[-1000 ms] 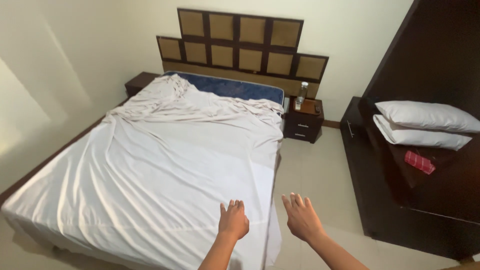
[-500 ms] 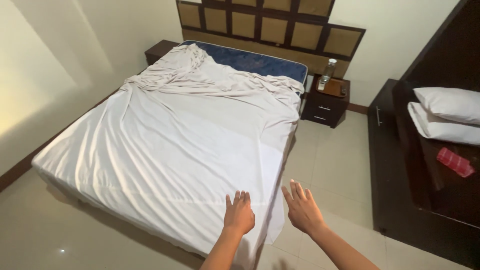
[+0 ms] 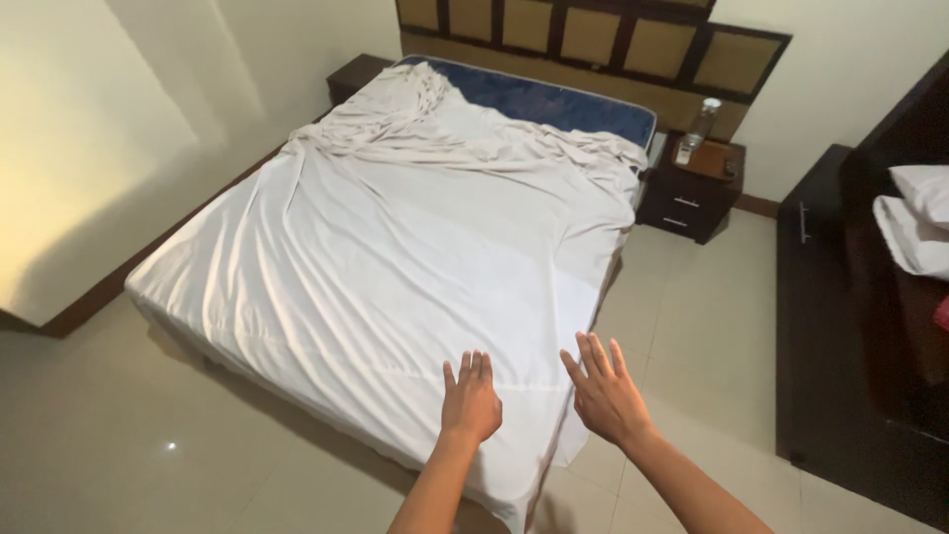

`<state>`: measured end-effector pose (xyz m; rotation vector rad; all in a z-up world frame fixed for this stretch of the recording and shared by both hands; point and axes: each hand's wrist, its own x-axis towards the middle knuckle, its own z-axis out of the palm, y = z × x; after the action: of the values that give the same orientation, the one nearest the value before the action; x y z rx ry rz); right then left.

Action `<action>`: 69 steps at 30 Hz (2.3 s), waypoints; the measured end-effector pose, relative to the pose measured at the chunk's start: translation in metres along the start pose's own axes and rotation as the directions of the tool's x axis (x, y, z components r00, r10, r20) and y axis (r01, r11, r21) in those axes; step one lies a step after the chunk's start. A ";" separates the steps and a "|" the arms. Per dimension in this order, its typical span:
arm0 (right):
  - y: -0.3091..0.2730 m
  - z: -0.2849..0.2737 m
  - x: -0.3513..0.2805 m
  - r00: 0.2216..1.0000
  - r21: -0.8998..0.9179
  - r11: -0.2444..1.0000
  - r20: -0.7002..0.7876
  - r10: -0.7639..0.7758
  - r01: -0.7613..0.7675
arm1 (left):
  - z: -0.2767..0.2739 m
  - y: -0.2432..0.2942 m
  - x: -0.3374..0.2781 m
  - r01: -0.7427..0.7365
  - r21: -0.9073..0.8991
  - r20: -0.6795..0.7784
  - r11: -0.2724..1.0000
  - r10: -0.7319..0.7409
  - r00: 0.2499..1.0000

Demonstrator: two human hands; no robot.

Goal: The person spreads a white fitted sheet over a blue mattress in a bedroom. They pull the sheet taut and smooth out wrinkles by hand, working around the edges and corners of the mattress.

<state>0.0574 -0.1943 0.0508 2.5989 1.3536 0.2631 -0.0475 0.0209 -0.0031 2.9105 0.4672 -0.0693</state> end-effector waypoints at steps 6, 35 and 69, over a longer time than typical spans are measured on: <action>0.010 0.022 0.006 0.970 0.006 0.993 -0.214 -0.112 0.116 | 0.007 0.008 0.002 0.031 0.015 -0.037 0.999 -0.031 0.999; 0.043 0.222 0.030 0.930 0.095 0.925 -0.036 -0.366 0.368 | 0.198 0.066 0.036 0.428 -0.148 0.189 0.892 -0.399 0.897; -0.090 0.504 0.080 0.783 0.224 0.789 -0.435 -0.445 0.573 | 0.452 -0.046 0.075 -0.012 -0.199 -0.632 0.980 -0.118 0.766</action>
<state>0.1564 -0.1248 -0.4535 2.3556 2.3836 0.4628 0.0016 -0.0020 -0.4607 2.6520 0.6115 0.9459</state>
